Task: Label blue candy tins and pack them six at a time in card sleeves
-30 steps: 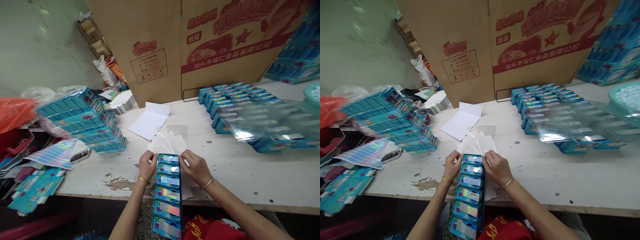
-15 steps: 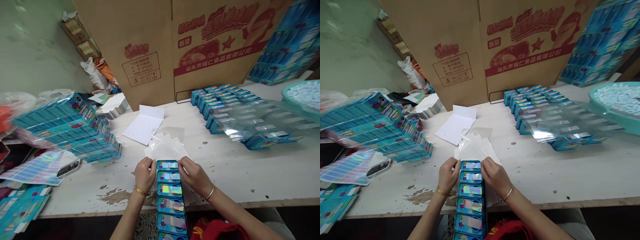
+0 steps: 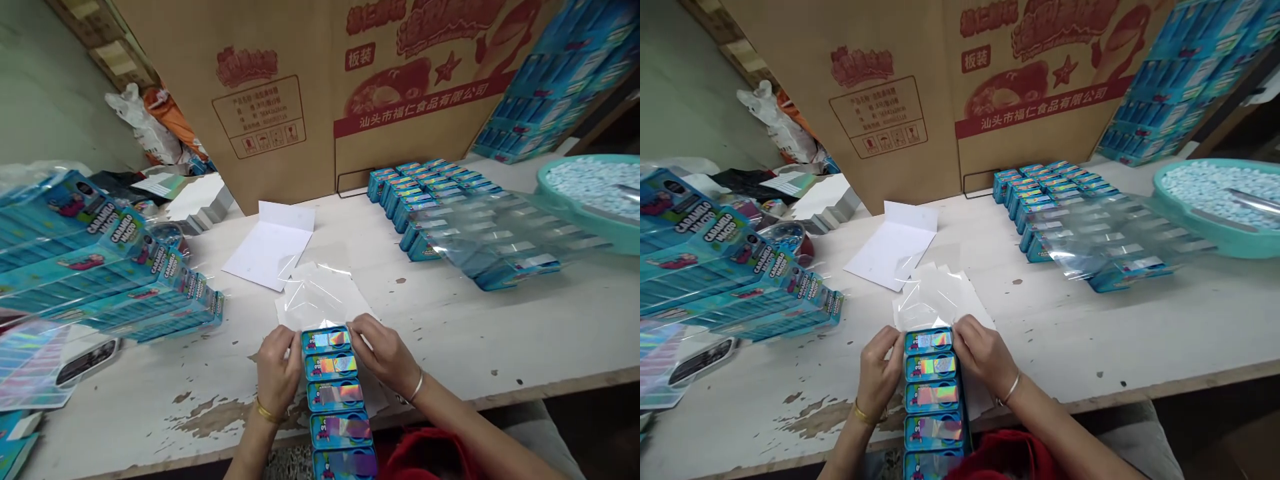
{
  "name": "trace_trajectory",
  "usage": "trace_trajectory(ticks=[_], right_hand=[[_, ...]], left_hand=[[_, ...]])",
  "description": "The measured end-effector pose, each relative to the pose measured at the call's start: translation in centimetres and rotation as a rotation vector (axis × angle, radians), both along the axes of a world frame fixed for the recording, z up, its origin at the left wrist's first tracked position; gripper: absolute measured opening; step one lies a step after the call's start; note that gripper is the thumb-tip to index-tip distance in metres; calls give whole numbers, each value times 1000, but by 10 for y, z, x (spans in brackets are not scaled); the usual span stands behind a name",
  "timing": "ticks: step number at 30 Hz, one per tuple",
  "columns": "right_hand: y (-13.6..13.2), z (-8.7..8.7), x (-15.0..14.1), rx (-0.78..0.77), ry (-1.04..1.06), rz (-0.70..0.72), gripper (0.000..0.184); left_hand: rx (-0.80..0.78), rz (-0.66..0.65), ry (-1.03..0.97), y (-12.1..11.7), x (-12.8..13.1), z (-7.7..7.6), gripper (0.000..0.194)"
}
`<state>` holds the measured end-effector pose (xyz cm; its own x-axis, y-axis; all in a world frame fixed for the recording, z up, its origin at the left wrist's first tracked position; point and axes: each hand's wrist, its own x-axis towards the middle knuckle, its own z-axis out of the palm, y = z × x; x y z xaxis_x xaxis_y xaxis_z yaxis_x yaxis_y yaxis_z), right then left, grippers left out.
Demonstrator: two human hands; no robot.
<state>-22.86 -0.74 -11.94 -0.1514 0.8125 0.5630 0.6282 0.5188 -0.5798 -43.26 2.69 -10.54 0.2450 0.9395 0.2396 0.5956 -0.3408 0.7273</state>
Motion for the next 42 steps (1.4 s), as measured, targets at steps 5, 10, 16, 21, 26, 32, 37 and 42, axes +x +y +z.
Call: trace_trajectory(ticks=[5, 10, 16, 21, 26, 32, 37, 42], right_hand=[[6, 3, -2, 18, -36, 32, 15], [-9, -13, 0, 76, -110, 34, 20], [-4, -31, -1, 13, -236, -179, 9], [-1, -42, -3, -95, -397, -273, 21], [-12, -34, -9, -89, -405, -205, 29], [-6, -17, -6, -79, -369, -274, 19], [-1, -15, -9, 24, -373, -145, 28], [-5, -22, -7, 137, -340, -52, 28]], left_hand=[[75, 10, 41, 7, -6, 0, 32], [310, -99, 217, -1, -20, -14, 23], [356, -84, 322, 0, -27, -37, 8], [317, -97, 472, 5, -20, -46, 22], [340, -148, 460, -7, -25, -37, 24], [278, -97, 373, -13, -28, -29, 16], [327, -64, 332, -13, -24, -30, 16], [345, -28, 273, -9, -27, -28, 8]])
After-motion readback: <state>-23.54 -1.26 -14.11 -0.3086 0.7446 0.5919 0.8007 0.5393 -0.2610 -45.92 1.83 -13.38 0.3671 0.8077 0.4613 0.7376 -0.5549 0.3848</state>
